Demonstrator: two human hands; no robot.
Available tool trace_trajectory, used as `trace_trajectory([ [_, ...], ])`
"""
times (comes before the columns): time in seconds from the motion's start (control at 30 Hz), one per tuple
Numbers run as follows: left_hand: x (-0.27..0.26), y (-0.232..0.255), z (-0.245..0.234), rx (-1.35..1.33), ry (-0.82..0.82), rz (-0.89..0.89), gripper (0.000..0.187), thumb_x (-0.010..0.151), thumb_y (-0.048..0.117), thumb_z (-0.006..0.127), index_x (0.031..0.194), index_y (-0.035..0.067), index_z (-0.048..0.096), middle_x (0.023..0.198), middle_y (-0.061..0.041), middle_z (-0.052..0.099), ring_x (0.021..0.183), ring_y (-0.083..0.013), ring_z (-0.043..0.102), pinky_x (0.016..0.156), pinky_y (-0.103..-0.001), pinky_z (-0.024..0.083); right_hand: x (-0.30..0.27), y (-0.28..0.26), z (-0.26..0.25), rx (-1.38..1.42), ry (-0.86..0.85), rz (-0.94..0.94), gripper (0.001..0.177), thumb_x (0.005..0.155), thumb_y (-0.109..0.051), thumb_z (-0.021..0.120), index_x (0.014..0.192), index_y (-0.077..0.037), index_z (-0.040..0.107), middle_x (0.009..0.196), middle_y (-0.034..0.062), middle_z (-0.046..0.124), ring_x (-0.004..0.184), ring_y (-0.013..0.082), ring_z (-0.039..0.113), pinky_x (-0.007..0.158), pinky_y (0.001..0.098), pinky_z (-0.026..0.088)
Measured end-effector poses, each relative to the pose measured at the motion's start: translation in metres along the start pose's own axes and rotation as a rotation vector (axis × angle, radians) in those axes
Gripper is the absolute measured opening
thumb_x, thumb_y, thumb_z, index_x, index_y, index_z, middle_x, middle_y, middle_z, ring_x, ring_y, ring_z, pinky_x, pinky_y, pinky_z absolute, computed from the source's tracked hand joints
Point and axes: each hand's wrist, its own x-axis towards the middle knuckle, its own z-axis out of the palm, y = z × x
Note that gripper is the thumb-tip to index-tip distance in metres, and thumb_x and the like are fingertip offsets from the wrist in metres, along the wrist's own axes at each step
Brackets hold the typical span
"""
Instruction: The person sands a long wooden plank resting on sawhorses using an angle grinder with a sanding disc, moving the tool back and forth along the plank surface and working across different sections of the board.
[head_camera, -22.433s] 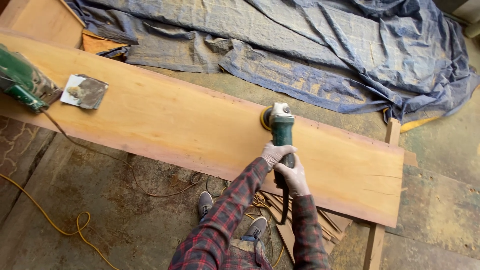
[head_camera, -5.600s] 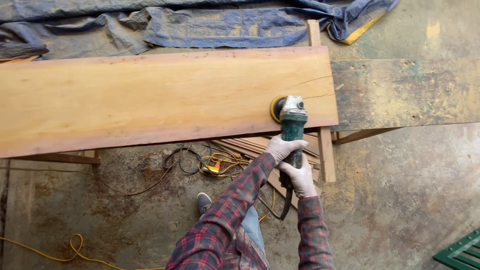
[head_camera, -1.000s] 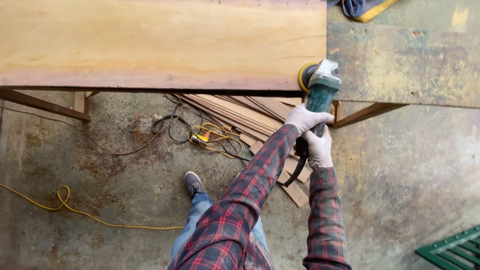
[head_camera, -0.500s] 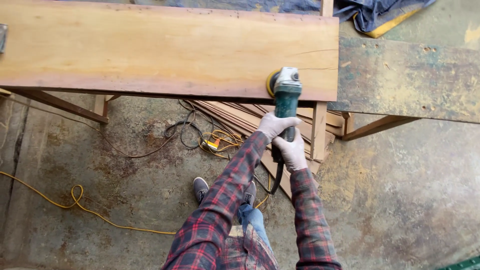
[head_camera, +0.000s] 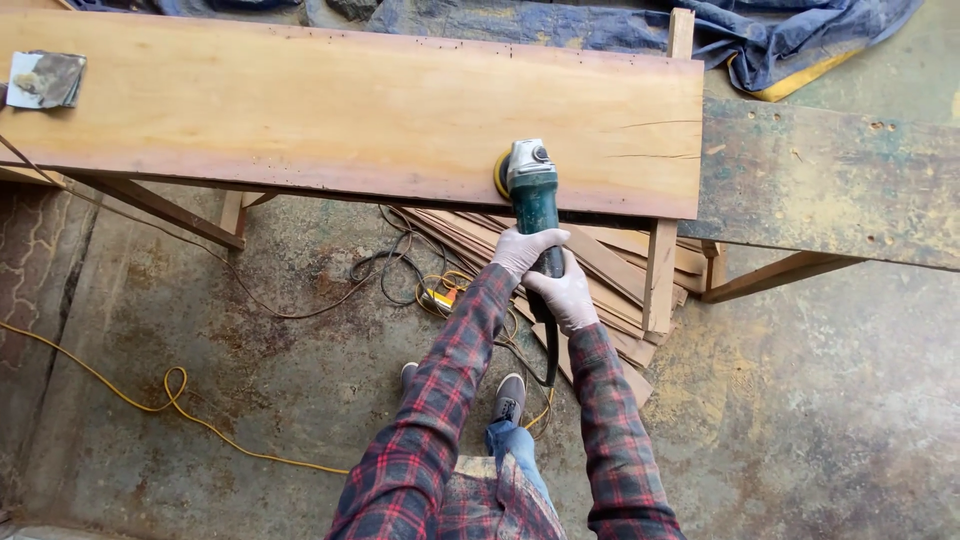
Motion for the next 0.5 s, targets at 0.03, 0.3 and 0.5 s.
trace_trajectory([
  [0.03, -0.001, 0.002, 0.006, 0.0, -0.002, 0.001, 0.046, 0.063, 0.029, 0.091, 0.096, 0.003, 0.071, 0.086, -0.009, 0.075, 0.07, -0.017, 0.072, 0.066, -0.034, 0.061, 0.0, 0.0, -0.004, -0.001, 0.002, -0.001, 0.062, 0.066, -0.022, 0.081, 0.118, 0.0, 0.057, 0.083, 0.0073, 0.063, 0.061, 0.0152, 0.061, 0.051, 0.0313, 0.053],
  [0.3, -0.007, -0.001, 0.1, 0.235, -0.152, 0.019, 0.052, 0.06, 0.039, 0.09, 0.097, 0.005, 0.076, 0.092, -0.009, 0.078, 0.076, -0.0145, 0.074, 0.073, -0.031, 0.061, -0.004, 0.017, -0.083, 0.12, 0.145, -0.02, 0.052, 0.073, -0.018, 0.079, 0.117, -0.002, 0.054, 0.082, 0.007, 0.062, 0.058, 0.0153, 0.063, 0.048, 0.0308, 0.056],
  [0.5, -0.015, -0.004, 0.16, 0.336, -0.218, -0.044, 0.063, 0.054, 0.045, 0.09, 0.102, 0.006, 0.075, 0.096, -0.013, 0.079, 0.081, -0.0193, 0.077, 0.076, -0.033, 0.061, -0.015, 0.018, -0.129, 0.165, 0.263, -0.018, 0.053, 0.073, -0.019, 0.079, 0.117, -0.003, 0.053, 0.085, 0.0082, 0.066, 0.058, 0.0176, 0.066, 0.048, 0.033, 0.058],
])
